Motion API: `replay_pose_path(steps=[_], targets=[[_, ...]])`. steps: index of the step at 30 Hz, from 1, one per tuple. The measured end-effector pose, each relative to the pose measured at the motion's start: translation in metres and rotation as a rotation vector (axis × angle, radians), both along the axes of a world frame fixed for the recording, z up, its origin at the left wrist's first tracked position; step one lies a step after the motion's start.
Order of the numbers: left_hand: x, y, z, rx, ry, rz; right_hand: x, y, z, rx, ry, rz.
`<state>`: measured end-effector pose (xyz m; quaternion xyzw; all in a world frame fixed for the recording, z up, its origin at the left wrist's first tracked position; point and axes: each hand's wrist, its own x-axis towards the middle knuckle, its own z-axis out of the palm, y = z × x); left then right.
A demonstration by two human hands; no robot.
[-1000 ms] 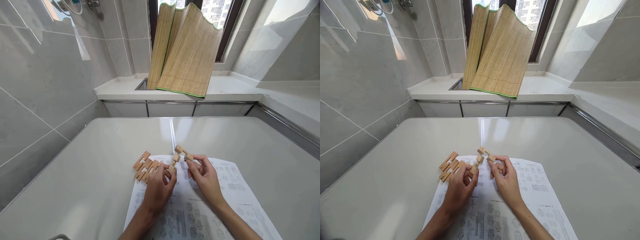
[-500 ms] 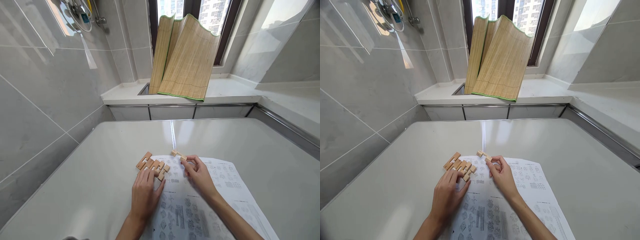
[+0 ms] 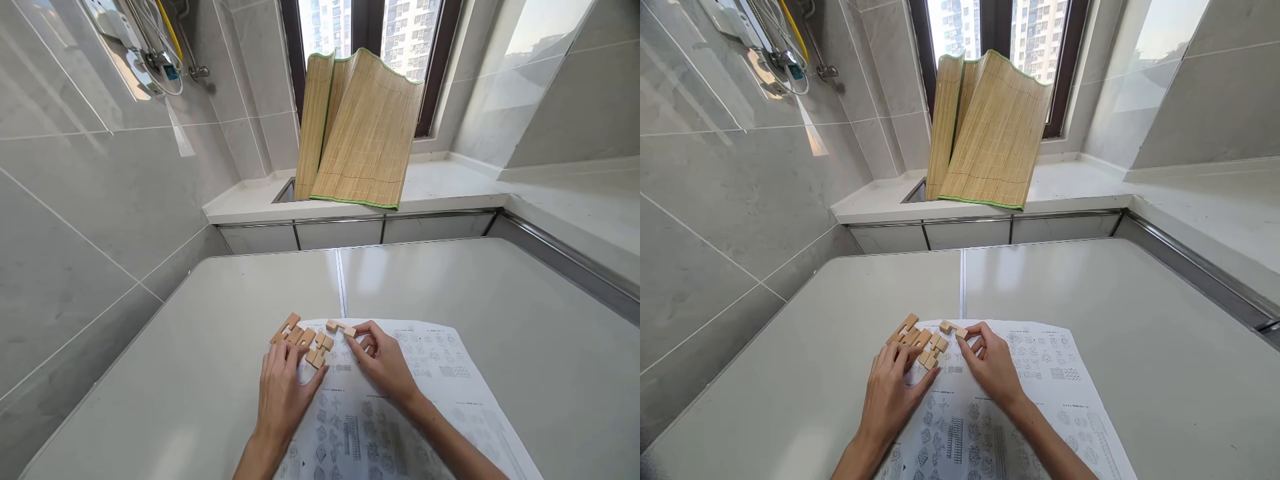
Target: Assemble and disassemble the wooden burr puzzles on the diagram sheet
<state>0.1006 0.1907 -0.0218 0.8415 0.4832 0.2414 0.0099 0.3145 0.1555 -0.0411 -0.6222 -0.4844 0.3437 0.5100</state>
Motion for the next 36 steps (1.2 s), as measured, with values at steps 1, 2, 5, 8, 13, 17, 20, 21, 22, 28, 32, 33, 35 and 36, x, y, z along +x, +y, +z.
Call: replay_pose_path(steps=[1,2,5,8,13,17,20,21,22,28,32,33,35,36], targets=[[0.002,0.0,0.0,-0.013,-0.016,0.004,0.001,0.0,0.0,-0.005,0.028,-0.002],[0.005,0.0,0.0,-0.027,-0.037,0.011,0.001,0.001,0.0,-0.009,0.058,-0.005],[0.008,0.0,-0.001,-0.03,-0.082,0.027,0.003,0.002,0.001,-0.018,0.173,0.007],[0.009,0.001,-0.003,0.021,-0.048,0.004,0.004,0.004,0.002,-0.019,0.361,0.043],[0.004,0.001,-0.009,0.038,-0.016,-0.011,0.006,0.008,0.007,-0.056,0.685,0.208],[-0.001,0.0,-0.013,-0.018,-0.066,-0.021,0.007,0.007,0.01,-0.076,0.866,0.29],[-0.002,-0.001,-0.011,-0.054,-0.101,-0.039,0.008,0.006,0.012,-0.084,0.922,0.318],[-0.002,-0.002,-0.011,-0.062,-0.108,-0.045,0.008,0.005,0.012,-0.085,0.923,0.323],[-0.003,-0.003,-0.009,-0.07,-0.111,-0.051,0.009,0.005,0.013,-0.086,0.916,0.324],[-0.004,-0.005,-0.006,-0.1,-0.098,-0.086,0.006,0.006,0.011,-0.05,0.677,0.192],[0.0,-0.006,-0.002,-0.143,-0.222,-0.047,0.005,0.008,0.007,-0.029,0.556,0.085],[0.001,-0.006,0.001,-0.192,-0.293,-0.011,0.006,0.008,0.007,-0.029,0.564,0.081],[0.006,-0.008,0.007,-0.375,-0.485,0.08,0.008,0.007,0.009,-0.032,0.612,0.098],[0.009,-0.009,0.01,-0.502,-0.605,0.115,0.01,0.007,0.01,-0.035,0.647,0.113]])
